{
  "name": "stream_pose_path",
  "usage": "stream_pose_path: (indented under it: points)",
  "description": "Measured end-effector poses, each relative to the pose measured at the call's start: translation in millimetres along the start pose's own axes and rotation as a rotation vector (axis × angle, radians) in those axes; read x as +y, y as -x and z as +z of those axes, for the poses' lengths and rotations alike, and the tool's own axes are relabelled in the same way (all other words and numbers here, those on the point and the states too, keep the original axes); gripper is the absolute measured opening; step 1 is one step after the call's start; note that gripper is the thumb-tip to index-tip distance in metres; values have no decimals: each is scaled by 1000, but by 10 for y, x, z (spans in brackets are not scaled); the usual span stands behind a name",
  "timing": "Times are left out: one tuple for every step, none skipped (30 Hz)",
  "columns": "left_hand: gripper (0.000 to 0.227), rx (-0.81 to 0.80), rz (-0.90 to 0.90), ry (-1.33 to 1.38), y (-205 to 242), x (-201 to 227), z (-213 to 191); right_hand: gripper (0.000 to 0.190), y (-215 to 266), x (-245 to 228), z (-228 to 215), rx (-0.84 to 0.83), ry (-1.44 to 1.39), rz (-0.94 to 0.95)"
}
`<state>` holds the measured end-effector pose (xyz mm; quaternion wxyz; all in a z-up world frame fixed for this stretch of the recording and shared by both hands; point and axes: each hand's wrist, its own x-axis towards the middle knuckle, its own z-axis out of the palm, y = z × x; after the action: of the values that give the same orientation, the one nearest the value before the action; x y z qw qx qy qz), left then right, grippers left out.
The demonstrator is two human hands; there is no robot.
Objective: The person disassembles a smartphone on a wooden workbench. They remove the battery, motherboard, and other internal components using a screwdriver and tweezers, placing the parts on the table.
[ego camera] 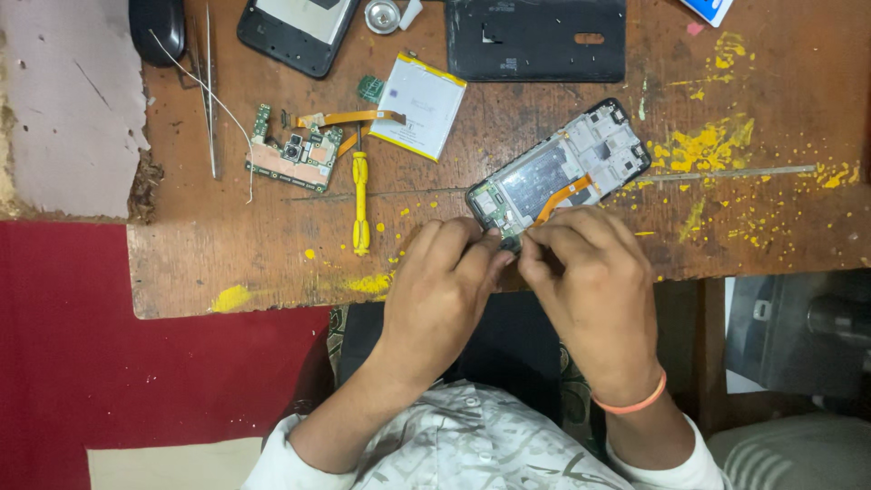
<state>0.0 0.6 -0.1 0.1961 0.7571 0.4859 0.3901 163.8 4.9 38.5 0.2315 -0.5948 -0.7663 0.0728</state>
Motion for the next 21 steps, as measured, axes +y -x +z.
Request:
stream_pose_path:
  points:
    - [23, -1, 0, 5, -4, -4, 2, 13, -5, -28, 7, 8, 18, 1]
    - [23, -1, -3, 10, -5, -6, 5, 13, -9, -51, 13, 14, 35, 3]
    - [22, -2, -5, 15, -4, -9, 9, 12, -12, -69, 19, 11, 45, 14]
    - [21, -8, -10, 7, 0, -9, 11, 12, -14, -84, 25, 7, 53, 24]
    - [21, -14, -14, 0, 5, -6, 10, 11, -15, -96, 29, 2, 61, 35]
    - [20, -20, -17, -9, 8, -10, 4, 10, -18, -108, 36, -15, 85, 43]
    - [22, -20, -4, -11, 10, -13, -4, 8, -19, -120, 40, -32, 109, 51]
    - [23, -20, 9, -13, 10, -15, -16, 7, -23, -132, 45, -48, 132, 59]
    - [25, -20, 23, -16, 8, -17, -27, 7, -30, -140, 46, -55, 135, 49]
    - [24, -19, 23, -18, -1, -19, -27, 8, -39, -140, 43, -60, 143, 39]
    - [24, -18, 23, -19, -8, -19, -25, 9, -50, -136, 42, -65, 151, 29]
    - [23, -20, 21, -21, -8, -17, -24, 8, -64, -122, 42, -68, 151, 52]
    - [23, -22, 14, -21, -7, -17, -22, 7, -83, -93, 36, -71, 152, 75]
    - [23, -26, 8, -20, -4, -17, -21, 6, -90, -62, 21, -74, 154, 100]
    - [23, -30, 2, -18, -1, -18, -17, 8, -90, -24, -5, -65, 79, 98]
    - [23, -22, 4, -5, -6, -20, -8, 10, -88, 30, -48, -54, 6, 97]
    - [23, -13, 7, 7, -8, -23, -4, 12, -85, 87, -90, -43, -67, 96]
    - [23, -4, 6, 17, -3, -26, -3, 11, -84, 146, -127, -11, -63, 116]
    - [24, -8, 7, 12, -1, -30, 3, 10, -83, 203, -162, 21, -59, 135]
    - [24, -13, 5, 6, 5, -32, 7, 10, -74, 243, -177, 51, -58, 154]
    - [25, -18, 4, 0, 12, -29, 8, 10, -64, 273, -190, 63, -130, 212]
